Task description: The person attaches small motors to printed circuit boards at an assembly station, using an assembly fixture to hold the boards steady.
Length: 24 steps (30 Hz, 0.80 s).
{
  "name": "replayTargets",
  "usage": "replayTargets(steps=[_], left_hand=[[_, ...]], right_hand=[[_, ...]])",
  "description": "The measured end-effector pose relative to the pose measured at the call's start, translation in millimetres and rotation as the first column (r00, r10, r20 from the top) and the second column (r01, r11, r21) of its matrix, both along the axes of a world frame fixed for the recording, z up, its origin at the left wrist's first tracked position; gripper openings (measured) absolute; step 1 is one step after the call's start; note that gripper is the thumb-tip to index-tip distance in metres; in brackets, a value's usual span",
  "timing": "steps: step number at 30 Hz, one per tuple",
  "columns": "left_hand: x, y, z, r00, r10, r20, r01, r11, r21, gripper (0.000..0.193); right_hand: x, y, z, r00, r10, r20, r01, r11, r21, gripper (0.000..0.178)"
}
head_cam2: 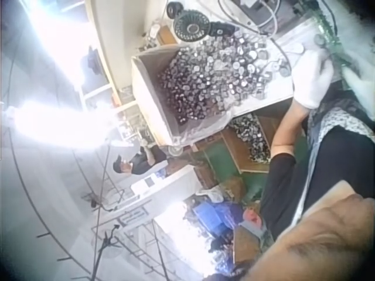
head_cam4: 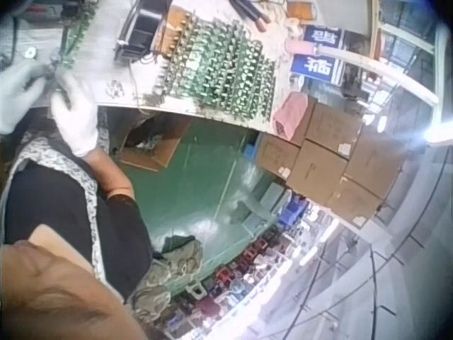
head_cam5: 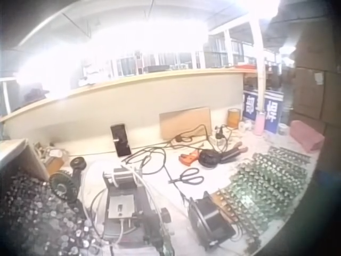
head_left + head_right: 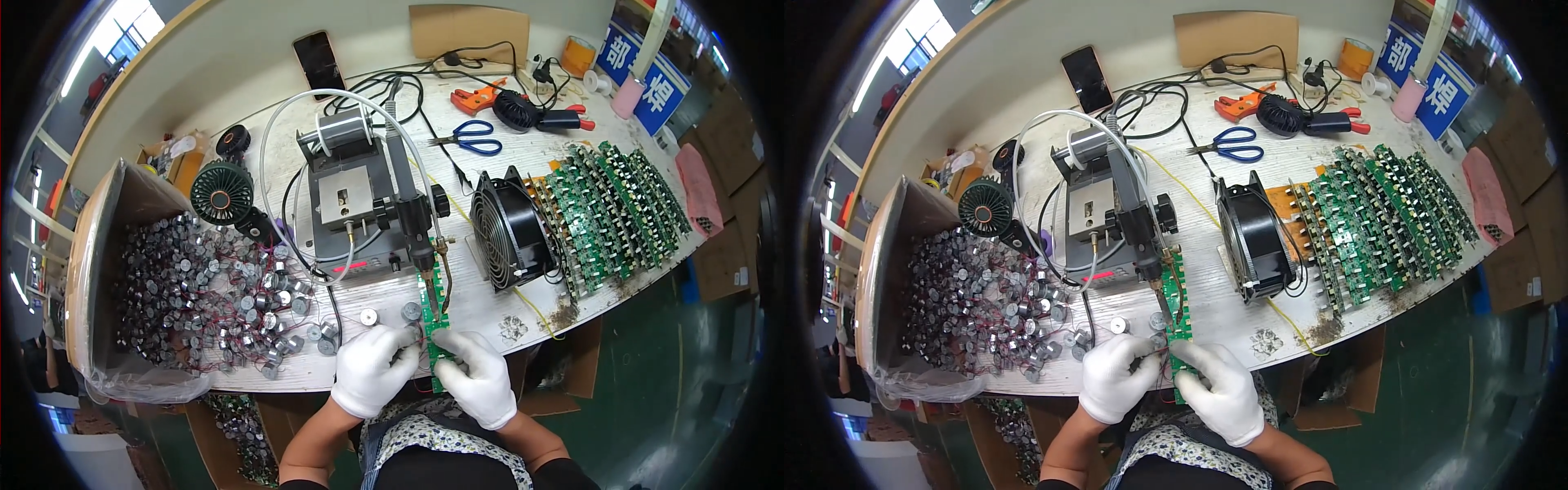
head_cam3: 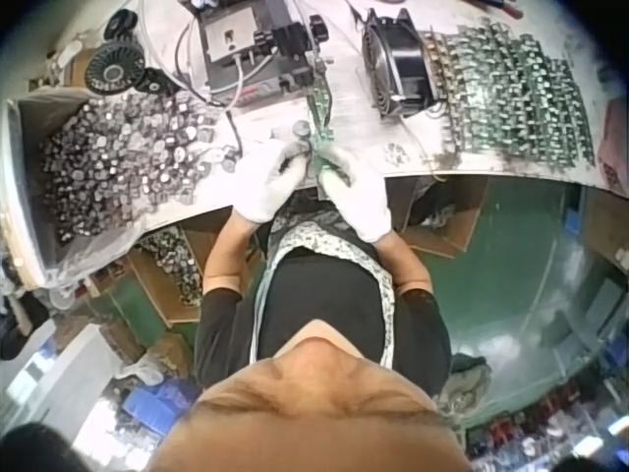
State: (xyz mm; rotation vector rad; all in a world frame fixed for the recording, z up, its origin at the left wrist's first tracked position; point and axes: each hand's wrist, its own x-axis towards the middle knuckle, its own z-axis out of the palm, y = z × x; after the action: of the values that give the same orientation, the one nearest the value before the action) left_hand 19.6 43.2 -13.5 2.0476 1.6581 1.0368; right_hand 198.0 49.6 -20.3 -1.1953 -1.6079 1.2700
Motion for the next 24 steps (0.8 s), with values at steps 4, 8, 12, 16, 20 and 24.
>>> replayTargets(steps=[4, 8, 12, 16, 20, 24], left_hand=[[-2.1, -2.6, -2.3, 0.991, 0.000, 0.137, 0.016, 0.993, -0.115, 0.014], [-6.9, -7.7, -7.3, 0.904, 0.089, 0.417, 0.064, 0.939, -0.338, 0.014], [-8.6, -5.9, -6.9, 0.847, 0.041, 0.529, 0.198, 0.900, -0.387, 0.013], [-11.9, -2.9, -8.2, 0.905, -0.071, 0.419, 0.243, 0.895, -0.373, 0.011], [-6.1, -2.1, 0.5, 0.922, -0.001, 0.388, 0.168, 0.902, -0.397, 0.010], [-1.0, -2.5, 1.2, 0.964, 0.055, 0.261, 0.046, 0.929, -0.367, 0.009]], right_hand=[[-1.3, 0.7, 2.0, 1.000, -0.004, 0.026, 0.003, 0.999, 0.046, 0.033], [-2.5, 1.4, 2.6, 0.999, 0.004, 0.038, -0.008, 0.995, 0.101, 0.033], [-2.0, 2.3, 1.7, 0.998, 0.008, 0.058, -0.017, 0.988, 0.156, 0.032], [-0.9, 1.8, 0.8, 0.999, 0.018, 0.047, -0.024, 0.992, 0.127, 0.033], [-0.7, 1.6, -1.6, 0.999, 0.015, 0.039, -0.019, 0.993, 0.115, 0.033], [-1.3, 0.9, 0.8, 0.999, 0.011, 0.035, -0.014, 0.996, 0.090, 0.033]])
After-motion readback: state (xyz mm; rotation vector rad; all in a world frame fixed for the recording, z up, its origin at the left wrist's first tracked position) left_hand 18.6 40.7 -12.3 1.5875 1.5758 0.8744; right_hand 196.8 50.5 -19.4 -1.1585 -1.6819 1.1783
